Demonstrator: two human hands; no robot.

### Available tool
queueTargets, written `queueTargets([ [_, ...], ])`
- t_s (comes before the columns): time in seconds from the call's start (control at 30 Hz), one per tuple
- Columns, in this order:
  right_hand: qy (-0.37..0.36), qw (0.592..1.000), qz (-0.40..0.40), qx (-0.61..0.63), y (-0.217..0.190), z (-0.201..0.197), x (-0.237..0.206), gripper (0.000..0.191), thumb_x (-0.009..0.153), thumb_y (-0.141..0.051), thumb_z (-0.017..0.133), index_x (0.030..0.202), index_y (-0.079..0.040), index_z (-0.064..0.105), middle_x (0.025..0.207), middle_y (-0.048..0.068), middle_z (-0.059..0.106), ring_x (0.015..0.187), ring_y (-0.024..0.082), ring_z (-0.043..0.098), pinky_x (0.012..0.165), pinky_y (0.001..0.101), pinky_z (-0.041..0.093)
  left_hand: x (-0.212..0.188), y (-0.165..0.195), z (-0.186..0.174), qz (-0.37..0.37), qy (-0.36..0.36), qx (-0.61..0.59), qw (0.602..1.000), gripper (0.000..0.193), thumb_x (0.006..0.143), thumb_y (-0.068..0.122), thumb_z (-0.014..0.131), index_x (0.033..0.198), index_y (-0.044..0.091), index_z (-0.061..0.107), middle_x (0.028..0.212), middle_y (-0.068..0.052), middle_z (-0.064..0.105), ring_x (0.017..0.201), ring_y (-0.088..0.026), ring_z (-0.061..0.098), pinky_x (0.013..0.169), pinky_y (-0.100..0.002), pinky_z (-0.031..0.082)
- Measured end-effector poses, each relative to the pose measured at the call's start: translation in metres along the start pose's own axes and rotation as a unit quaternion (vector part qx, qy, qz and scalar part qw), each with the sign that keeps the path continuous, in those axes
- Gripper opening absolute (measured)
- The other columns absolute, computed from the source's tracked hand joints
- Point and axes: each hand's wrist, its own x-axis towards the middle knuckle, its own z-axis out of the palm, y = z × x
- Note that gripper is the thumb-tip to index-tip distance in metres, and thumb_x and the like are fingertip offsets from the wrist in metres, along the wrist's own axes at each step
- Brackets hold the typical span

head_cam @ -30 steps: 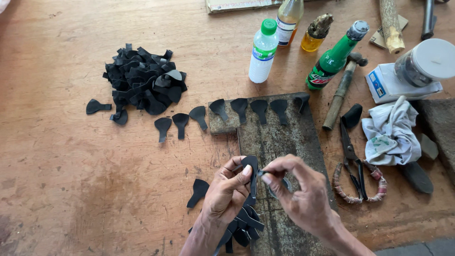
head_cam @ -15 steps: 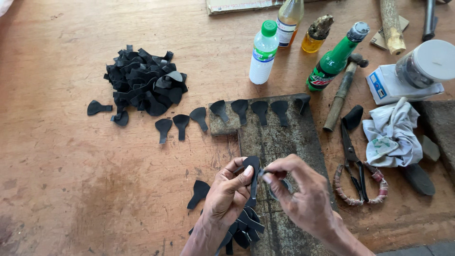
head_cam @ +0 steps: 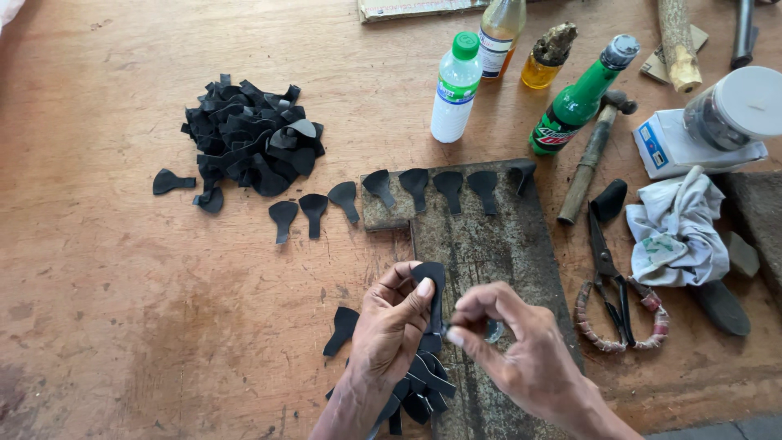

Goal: The person sits at a workbench and trims the edges of small black rubber pieces one at a time, holding each piece against a small handheld tool to shave off excess material. Finished pieces are placed in a growing row on a wooden board, with a pile of untrimmed pieces nearby.

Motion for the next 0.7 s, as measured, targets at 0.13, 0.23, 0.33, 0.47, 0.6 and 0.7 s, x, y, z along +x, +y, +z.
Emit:
queueTargets([
  [0.13,0.030,0.999,0.006,0.023,0.000,-0.008,0.005,0.019,0.090,-0.020,0.073,0.103,-0.009,0.064,0.091,0.005,0.075,0.079,0.014,0.076,0.072,0.0270,0.069,-0.002,0.003,0.002,0.030,-0.011,0.022,0.999,0.022,0.089,-0.003,0.074,0.110,-0.002,0.066,0.097,-0.010,0.072,0.083,-0.011,0.068,0.072,-0.020,0.059],
  [0.23,0.049,0.998,-0.005,0.029,0.000,-0.001,0.011,0.018,0.092,-0.021,0.073,0.102,-0.009,0.063,0.090,0.005,0.075,0.079,0.013,0.076,0.071,0.0265,0.069,-0.003,0.003,0.003,0.037,-0.022,0.042,0.998,0.022,0.089,-0.002,0.076,0.109,-0.001,0.067,0.095,-0.010,0.071,0.081,-0.012,0.068,0.070,-0.023,0.060],
  [0.33,0.005,0.999,-0.002,0.045,-0.003,0.003,0.003,0.019,0.091,-0.021,0.074,0.102,-0.009,0.064,0.088,0.005,0.076,0.076,0.013,0.076,0.069,0.0257,0.069,0.000,0.002,0.003,0.044,0.008,0.024,0.999,0.023,0.086,-0.001,0.075,0.107,0.000,0.067,0.095,-0.010,0.072,0.082,-0.012,0.069,0.070,-0.023,0.060],
  [0.47,0.031,0.998,-0.042,0.021,0.001,-0.001,-0.001,0.015,0.094,-0.020,0.074,0.102,-0.010,0.065,0.088,0.004,0.075,0.077,0.012,0.074,0.070,0.0249,0.068,0.001,0.001,0.000,0.057,0.008,0.027,0.998,0.021,0.088,-0.003,0.076,0.107,-0.001,0.067,0.096,-0.010,0.072,0.084,-0.011,0.068,0.072,-0.022,0.059],
  [0.6,0.036,0.998,0.001,0.049,0.007,0.003,0.000,0.016,0.092,-0.018,0.074,0.101,-0.009,0.064,0.088,0.004,0.075,0.076,0.012,0.075,0.067,0.0257,0.069,0.003,-0.002,0.001,0.045,0.007,0.014,0.999,0.019,0.089,-0.002,0.074,0.107,0.000,0.067,0.096,-0.008,0.072,0.082,-0.011,0.066,0.070,-0.022,0.057],
  [0.7,-0.012,0.998,0.016,0.059,0.004,0.007,-0.010,0.013,0.092,-0.017,0.074,0.099,-0.010,0.066,0.086,0.003,0.076,0.074,0.011,0.075,0.066,0.0255,0.070,0.004,0.000,0.003,0.044,0.009,0.005,0.999,0.019,0.090,-0.003,0.073,0.108,0.002,0.067,0.096,-0.007,0.071,0.083,-0.010,0.065,0.071,-0.021,0.055],
])
